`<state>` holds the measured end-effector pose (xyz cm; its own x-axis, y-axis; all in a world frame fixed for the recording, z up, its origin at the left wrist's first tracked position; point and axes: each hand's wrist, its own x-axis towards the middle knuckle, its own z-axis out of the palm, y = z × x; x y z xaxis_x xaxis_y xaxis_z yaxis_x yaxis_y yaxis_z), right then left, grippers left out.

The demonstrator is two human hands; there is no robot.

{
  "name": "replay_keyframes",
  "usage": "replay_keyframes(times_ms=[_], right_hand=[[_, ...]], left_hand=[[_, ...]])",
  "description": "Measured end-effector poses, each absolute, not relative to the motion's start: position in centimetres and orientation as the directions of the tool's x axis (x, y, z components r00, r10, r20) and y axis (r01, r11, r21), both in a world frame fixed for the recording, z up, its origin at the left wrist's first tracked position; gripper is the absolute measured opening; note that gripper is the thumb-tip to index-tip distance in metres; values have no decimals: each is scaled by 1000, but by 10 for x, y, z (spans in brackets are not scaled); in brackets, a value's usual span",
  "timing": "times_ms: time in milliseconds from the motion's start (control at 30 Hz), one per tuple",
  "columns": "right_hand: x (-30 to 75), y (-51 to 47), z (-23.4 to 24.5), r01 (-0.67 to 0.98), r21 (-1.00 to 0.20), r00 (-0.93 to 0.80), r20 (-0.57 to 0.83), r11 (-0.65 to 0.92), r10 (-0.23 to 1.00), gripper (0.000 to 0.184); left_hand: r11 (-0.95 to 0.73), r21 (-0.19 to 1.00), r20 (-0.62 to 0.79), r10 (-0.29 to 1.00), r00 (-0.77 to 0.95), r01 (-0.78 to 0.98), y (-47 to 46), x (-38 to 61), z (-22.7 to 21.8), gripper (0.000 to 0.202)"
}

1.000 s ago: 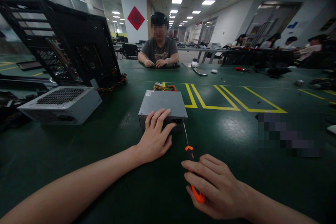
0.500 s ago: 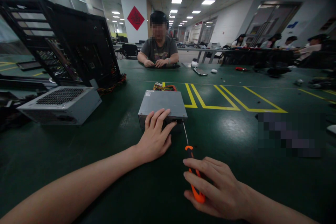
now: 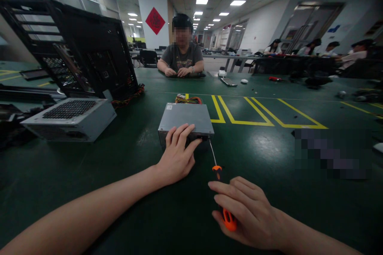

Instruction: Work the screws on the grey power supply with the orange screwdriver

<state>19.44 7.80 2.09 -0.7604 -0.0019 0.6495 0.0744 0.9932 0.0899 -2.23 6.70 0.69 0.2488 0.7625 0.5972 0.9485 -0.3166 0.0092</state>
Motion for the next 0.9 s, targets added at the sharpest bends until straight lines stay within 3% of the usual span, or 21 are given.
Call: replay_keyframes(times_ms=[500, 700, 900], right_hand=[[194, 76, 23, 128, 95, -766, 642, 987, 37, 7], [196, 76, 24, 189, 107, -723, 688, 976, 65, 18], [195, 75, 18, 176, 71, -737, 671, 982, 84, 9]], left_hand=[[-333, 18, 588, 766, 259, 943, 67, -23, 7, 39], [-328, 26, 597, 763, 249, 944, 68, -22, 4, 42], [-339, 23, 587, 766, 262, 940, 67, -24, 5, 48]])
